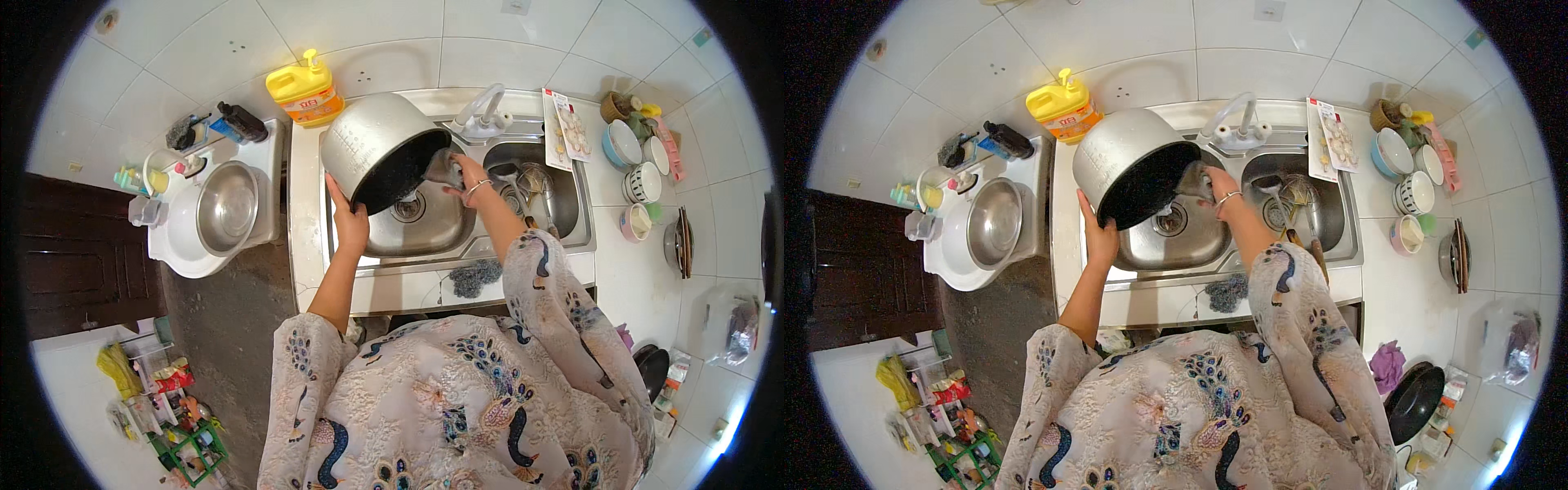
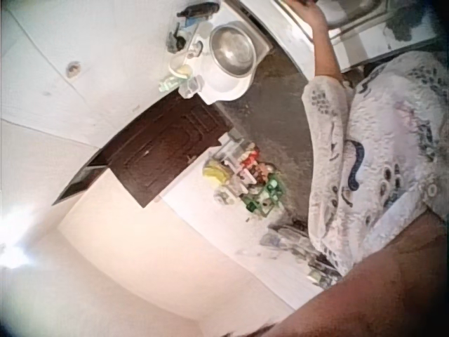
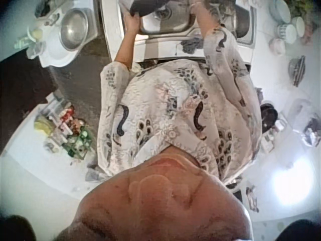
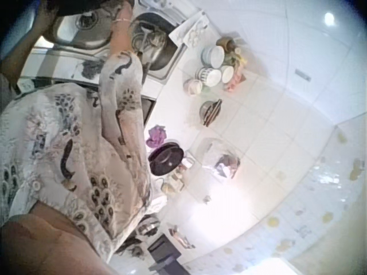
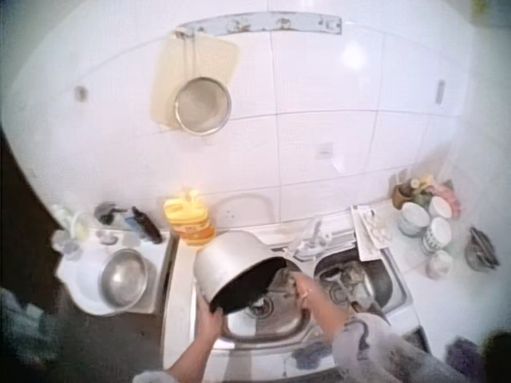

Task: The person washes a rice cooker pot in a kitchen sink. They first rinse the pot with water, then scrub the interior and exterior surfaces using a metal scouring pad. The person rinses the pot again to remove residue and places it in the sink.

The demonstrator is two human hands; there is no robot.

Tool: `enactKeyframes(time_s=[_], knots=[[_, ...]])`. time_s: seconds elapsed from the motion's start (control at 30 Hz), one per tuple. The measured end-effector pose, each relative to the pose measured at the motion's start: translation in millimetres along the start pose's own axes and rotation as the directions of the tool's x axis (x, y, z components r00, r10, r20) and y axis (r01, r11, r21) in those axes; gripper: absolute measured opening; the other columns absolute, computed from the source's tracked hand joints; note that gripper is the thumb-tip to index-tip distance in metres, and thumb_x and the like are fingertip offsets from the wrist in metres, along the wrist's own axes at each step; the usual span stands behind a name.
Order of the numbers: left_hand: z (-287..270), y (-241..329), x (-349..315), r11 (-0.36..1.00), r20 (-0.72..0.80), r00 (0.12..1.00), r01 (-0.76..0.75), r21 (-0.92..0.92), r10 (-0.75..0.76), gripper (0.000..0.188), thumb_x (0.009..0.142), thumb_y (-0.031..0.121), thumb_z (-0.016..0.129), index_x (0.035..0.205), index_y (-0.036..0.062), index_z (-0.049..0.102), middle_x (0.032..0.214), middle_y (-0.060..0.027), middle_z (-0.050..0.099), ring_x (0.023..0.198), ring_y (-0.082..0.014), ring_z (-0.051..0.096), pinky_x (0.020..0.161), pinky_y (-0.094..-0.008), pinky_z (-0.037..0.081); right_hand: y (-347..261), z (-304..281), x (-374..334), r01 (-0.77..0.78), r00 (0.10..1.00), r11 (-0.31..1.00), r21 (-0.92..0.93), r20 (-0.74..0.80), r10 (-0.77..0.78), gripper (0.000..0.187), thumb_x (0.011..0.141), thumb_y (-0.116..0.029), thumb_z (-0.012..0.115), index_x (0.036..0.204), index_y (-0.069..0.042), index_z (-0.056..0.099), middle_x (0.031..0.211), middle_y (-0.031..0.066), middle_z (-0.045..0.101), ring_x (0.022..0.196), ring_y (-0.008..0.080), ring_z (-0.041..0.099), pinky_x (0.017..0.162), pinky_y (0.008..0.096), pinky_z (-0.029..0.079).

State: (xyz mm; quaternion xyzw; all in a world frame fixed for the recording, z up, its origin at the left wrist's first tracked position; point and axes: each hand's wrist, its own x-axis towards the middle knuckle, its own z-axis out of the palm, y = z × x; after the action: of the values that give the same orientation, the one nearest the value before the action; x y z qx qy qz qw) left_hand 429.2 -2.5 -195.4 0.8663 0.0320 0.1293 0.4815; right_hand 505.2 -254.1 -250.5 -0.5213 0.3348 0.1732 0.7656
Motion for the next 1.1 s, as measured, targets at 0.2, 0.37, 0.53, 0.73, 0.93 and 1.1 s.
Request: enactKeyframes(time_s=[0.2, 0.37, 0.53, 0.73, 0.93, 1.1], knots=[[-8, 11, 20, 0.995, -0.048, 0.999, -0.006, -0.098, 0.001, 0.083, 0.078, -0.013, 0.046, 0.143, 0.0120, 0.002, 0.107, -0.0150, 0.058, 0.095, -0.0233, 0.058, 0.084, -0.0274, 0.043, 11, 21, 22, -0.205, 0.932, 0.924, 0.323, 0.354, 0.083, 0.032, 0.087, -0.034, 0.045, 0.106, -0.009, 0.055, 0.099, 0.0093, 0.059, 0.088, 0.0275, 0.060, 0.068, 0.0488, 0.055], [-24, 8, 36, 0.975, -0.204, 0.972, -0.151, -0.163, 0.116, 0.074, 0.082, -0.010, 0.046, 0.143, 0.0084, 0.008, 0.098, -0.0085, 0.057, 0.088, -0.0161, 0.056, 0.082, -0.0246, 0.043, -4, 36, 4, -0.160, 0.942, 0.963, 0.219, 0.324, 0.083, 0.029, 0.084, -0.027, 0.051, 0.104, -0.007, 0.054, 0.095, 0.0093, 0.062, 0.078, 0.0267, 0.063, 0.069, 0.0464, 0.055], [-43, 9, 43, 0.927, -0.360, 0.869, -0.373, -0.025, 0.340, 0.061, 0.088, -0.001, 0.050, 0.141, 0.0043, 0.020, 0.123, -0.0097, 0.049, 0.106, -0.0169, 0.051, 0.090, -0.0263, 0.040, -22, 38, -2, -0.010, 0.952, 0.995, 0.097, 0.306, -0.021, 0.033, 0.080, -0.003, 0.048, 0.114, -0.004, 0.049, 0.096, 0.0142, 0.061, 0.084, 0.0286, 0.064, 0.070, 0.0402, 0.056], [-46, 16, 42, 0.749, -0.431, 0.887, -0.398, -0.530, 0.166, 0.057, 0.089, 0.012, 0.054, 0.137, -0.0004, 0.027, 0.134, -0.0090, 0.038, 0.118, -0.0195, 0.040, 0.099, -0.0318, 0.034, -14, 38, -6, 0.132, 0.923, 0.989, -0.064, 0.371, -0.099, 0.044, 0.080, 0.006, 0.043, 0.122, -0.005, 0.047, 0.106, 0.0141, 0.057, 0.066, 0.0203, 0.060, 0.054, 0.0276, 0.051], [-49, 23, 32, 0.845, -0.480, 0.850, -0.410, -0.343, 0.217, 0.047, 0.092, 0.009, 0.045, 0.137, 0.0052, 0.031, 0.136, -0.0056, 0.037, 0.120, -0.0194, 0.041, 0.101, -0.0331, 0.034, 6, 44, 9, 0.379, 0.922, 0.752, -0.539, 0.288, -0.258, 0.019, 0.086, -0.018, 0.053, 0.081, -0.003, 0.065, 0.064, 0.0045, 0.061, 0.049, 0.0135, 0.053, 0.048, 0.0271, 0.044], [-43, 11, 27, 0.653, -0.391, 0.915, -0.240, -0.718, -0.094, 0.045, 0.094, 0.016, 0.040, 0.137, 0.0086, 0.032, 0.138, -0.0044, 0.035, 0.123, -0.0200, 0.039, 0.102, -0.0360, 0.033, 11, 37, 13, 0.588, 0.756, 0.327, -0.740, 0.361, -0.546, 0.039, 0.087, -0.034, 0.049, 0.068, -0.002, 0.057, 0.065, 0.0155, 0.060, 0.060, 0.0301, 0.058, 0.060, 0.0370, 0.046]])
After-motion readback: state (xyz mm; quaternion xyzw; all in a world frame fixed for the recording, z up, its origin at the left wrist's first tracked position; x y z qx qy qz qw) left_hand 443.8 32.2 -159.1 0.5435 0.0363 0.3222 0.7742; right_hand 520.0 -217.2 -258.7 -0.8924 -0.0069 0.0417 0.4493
